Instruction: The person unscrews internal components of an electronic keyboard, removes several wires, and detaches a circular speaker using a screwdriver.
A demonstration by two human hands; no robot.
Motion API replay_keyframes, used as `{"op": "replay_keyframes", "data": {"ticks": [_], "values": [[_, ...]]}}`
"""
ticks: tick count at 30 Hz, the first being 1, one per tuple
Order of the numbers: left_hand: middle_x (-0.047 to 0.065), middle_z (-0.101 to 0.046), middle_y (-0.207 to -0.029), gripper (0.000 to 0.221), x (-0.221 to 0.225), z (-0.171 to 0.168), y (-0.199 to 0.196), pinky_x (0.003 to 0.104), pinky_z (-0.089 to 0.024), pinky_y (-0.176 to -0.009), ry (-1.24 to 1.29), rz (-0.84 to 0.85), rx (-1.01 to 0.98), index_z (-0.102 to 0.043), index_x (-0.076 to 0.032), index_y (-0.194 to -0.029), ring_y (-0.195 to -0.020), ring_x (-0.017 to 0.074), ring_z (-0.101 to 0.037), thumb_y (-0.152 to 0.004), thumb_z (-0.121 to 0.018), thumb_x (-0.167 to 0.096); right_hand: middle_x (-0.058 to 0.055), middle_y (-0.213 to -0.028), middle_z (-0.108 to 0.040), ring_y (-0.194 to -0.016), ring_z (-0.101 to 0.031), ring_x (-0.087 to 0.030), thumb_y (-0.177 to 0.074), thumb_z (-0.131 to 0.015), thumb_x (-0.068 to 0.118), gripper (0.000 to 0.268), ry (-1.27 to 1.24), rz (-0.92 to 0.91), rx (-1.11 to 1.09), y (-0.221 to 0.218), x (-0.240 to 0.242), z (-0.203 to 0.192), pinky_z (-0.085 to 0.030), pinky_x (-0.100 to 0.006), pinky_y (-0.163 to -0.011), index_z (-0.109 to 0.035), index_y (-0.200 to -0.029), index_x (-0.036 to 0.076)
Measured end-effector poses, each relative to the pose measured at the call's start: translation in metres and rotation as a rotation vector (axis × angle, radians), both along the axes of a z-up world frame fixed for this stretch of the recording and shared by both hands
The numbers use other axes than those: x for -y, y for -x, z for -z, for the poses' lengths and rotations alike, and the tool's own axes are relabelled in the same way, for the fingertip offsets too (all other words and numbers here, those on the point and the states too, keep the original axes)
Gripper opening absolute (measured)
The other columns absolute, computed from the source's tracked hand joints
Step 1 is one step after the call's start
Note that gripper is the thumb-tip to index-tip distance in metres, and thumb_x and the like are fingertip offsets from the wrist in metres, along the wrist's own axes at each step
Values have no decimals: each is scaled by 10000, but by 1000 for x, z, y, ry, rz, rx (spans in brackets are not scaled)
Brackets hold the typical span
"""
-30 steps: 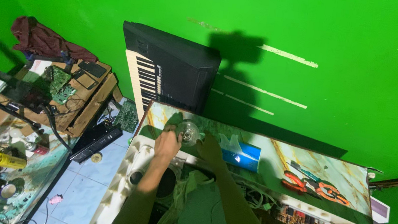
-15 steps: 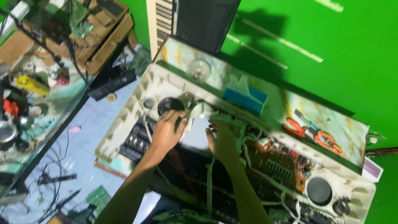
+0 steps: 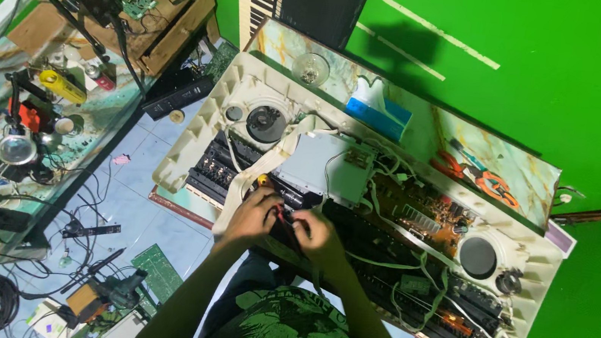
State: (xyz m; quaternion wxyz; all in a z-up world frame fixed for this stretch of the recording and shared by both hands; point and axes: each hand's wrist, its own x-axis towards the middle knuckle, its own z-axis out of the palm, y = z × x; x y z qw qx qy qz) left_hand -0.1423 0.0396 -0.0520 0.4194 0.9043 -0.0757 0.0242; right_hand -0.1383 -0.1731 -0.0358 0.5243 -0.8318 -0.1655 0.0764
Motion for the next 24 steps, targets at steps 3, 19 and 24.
{"op": "replay_keyframes", "data": {"ticks": [3,19,24], "values": [[156,-582,-1279,297,15,8,11,458,-483,-981,-18,-55,44,-712,-75,-1131,-1168,398,-582,-835,-716,-93,-140,-1017,-695,-939,-696,-333,-884,-708,98,264,121,-24,180,10,-11,13,-550,-411,-832,-654,-1141,68],[98,-612,-1063,372,27,64,4,280,-579,-840,877,-300,-104,-471,-25,-1137,-977,151,-685,-905,-761,-21,-144,-1000,-691,-924,-705,-335,-858,-750,145,326,109,97,-1,22,-44,42,-557,-422,-775,-596,-1134,63],[71,-631,-1052,301,22,48,-14,269,-554,-910,1011,-82,-96,-544,-4,-1089,-1041,139,-687,-894,-772,20,-146,-929,-693,-835,-711,-272,-928,-724,158,335,-85,317,-22,6,-51,29,-553,-383,-735,-544,-1183,36]]}}
